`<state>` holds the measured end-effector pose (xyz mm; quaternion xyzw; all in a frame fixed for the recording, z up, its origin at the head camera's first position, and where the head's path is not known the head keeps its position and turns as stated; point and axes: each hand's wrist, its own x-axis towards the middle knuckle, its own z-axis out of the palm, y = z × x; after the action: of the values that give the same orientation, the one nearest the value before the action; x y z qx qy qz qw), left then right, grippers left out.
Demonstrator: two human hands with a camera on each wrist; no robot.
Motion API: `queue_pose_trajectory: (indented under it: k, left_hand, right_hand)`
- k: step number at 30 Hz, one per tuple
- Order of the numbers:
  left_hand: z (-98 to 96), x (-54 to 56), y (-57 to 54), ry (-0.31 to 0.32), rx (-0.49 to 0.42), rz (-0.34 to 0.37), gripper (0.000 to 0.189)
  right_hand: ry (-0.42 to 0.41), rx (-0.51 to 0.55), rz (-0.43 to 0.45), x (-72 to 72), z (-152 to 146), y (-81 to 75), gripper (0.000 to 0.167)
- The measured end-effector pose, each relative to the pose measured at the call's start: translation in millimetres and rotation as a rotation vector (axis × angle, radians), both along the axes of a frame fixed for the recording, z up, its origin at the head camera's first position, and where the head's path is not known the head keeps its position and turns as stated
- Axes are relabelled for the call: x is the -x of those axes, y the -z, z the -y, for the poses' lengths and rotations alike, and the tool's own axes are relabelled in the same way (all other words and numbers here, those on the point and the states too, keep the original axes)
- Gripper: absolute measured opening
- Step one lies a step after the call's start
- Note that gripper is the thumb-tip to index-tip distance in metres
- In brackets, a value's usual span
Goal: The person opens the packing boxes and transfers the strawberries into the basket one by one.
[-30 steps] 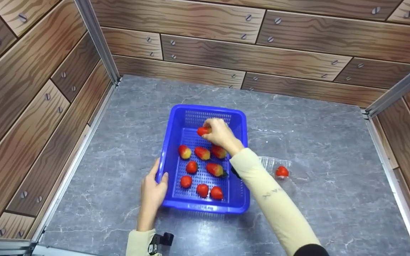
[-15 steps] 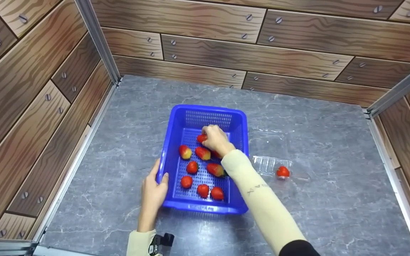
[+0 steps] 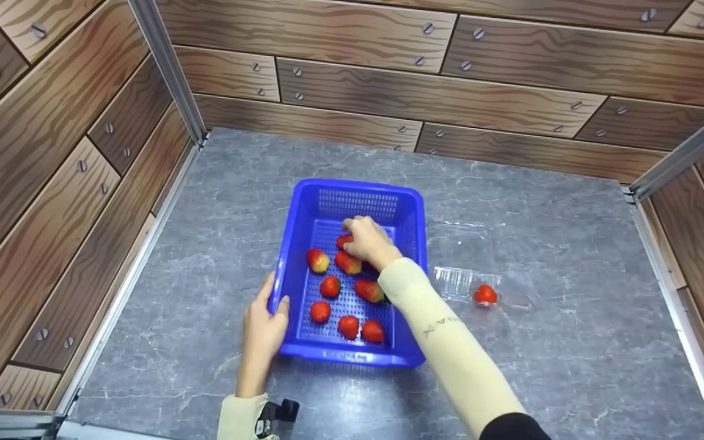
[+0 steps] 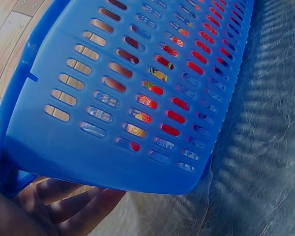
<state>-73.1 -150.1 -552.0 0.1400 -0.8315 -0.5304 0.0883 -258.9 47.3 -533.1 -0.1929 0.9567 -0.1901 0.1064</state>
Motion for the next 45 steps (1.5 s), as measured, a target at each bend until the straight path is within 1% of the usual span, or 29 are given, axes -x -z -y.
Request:
queue_pose_trajectory:
  k: [5,10,15,19,23,26,29,32,36,41,45]
  left_hand:
    - [1.1,-0.6,0.5,0.002,0.001,0.004,0.058]
    - [1.7,-1.0,0.0,-0.006,0.013,-0.009,0.058]
    - [1.4,-0.5,-0.7,-0.003,0.013,-0.003,0.059]
    - [1.0,-0.4,-0.9,-0.002,0.010,0.004,0.060]
    - [1.1,-0.7,0.1,-0.002,0.015,0.000,0.059]
    - [1.4,-1.0,0.9,-0.001,0.020,-0.005,0.058]
    - [1.3,-0.8,1.1,0.000,0.025,-0.002,0.058]
    - [1.1,-0.3,1.0,-0.001,0.022,-0.002,0.059]
    - [0.5,0.5,1.4,-0.004,0.013,-0.006,0.059]
    - [-0.1,-0.1,1.6,0.002,0.005,-0.007,0.058]
    - [0.6,-0.6,1.3,0.007,0.003,-0.010,0.058]
  right_hand:
    - [-0.045,0.002,-0.058,2.3,0,-16.8,0.039]
    - [-0.089,0.001,-0.117,1.7,-1,-41.1,0.037]
    - [-0.138,0.019,-0.201,-4.1,-4,-66.2,0.033]
    - [-0.170,0.032,-0.276,-12.2,-10,-81.2,0.031]
    - [-0.204,0.043,-0.366,-22.6,-18,-86.9,0.029]
    - [-0.229,0.067,-0.437,-31.4,-28,-86.5,0.028]
    - [-0.227,0.110,-0.489,-39.3,-41,-85.1,0.026]
    - [-0.186,0.152,-0.517,-45.4,-59,-84.4,0.025]
    - [-0.073,0.170,-0.513,-55.2,-86,-85.3,0.022]
    - [0.091,0.149,-0.437,-70.2,-127,-85.7,0.022]
    - [0.195,0.093,-0.339,-81.2,-162,-82.2,0.022]
